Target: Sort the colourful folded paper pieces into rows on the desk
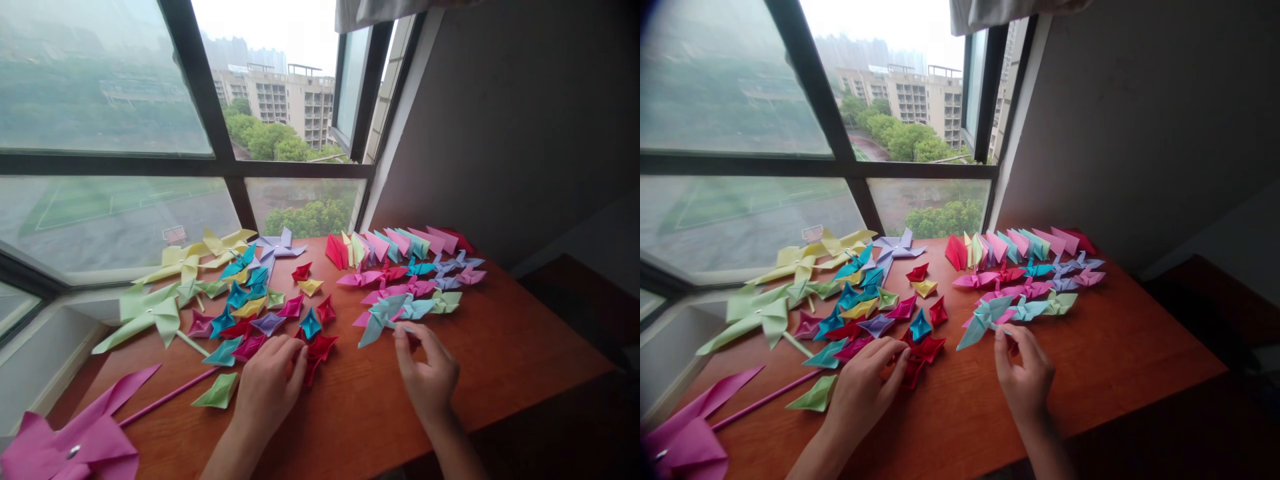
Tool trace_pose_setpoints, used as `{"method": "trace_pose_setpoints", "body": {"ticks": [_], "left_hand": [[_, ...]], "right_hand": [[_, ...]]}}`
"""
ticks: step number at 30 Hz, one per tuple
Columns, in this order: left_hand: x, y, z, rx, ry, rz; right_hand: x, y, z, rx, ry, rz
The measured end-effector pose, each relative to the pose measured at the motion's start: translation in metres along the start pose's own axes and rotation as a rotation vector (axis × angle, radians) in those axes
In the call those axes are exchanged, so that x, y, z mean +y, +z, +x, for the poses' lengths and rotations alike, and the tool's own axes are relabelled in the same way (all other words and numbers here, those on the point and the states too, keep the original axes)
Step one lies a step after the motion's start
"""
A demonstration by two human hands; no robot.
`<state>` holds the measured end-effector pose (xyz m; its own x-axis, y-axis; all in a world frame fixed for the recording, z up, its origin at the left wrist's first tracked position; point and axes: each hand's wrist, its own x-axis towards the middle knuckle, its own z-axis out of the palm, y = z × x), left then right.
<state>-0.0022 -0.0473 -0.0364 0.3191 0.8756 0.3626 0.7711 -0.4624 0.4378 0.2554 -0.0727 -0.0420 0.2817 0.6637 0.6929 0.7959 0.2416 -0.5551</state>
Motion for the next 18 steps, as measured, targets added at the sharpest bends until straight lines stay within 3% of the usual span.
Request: {"method": "trace_pose_setpoints", "body": {"ticks": [9, 13, 18], "left_hand": [[0.002, -0.001, 0.001, -0.002, 0.023, -0.037], [0.002, 0.000, 0.001, -0.009, 0.031, -0.052], [0.000, 0.001, 0.000, -0.026, 0.027, -0.053]], "right_hand": [[0.116, -0.069, 0.026, 0.321, 0.349, -0.317], [0.162, -0.088, 0.028, 0.268, 0.398, -0.413], [0.198, -0.088, 0.031, 0.150, 0.423, -0.496]]}}
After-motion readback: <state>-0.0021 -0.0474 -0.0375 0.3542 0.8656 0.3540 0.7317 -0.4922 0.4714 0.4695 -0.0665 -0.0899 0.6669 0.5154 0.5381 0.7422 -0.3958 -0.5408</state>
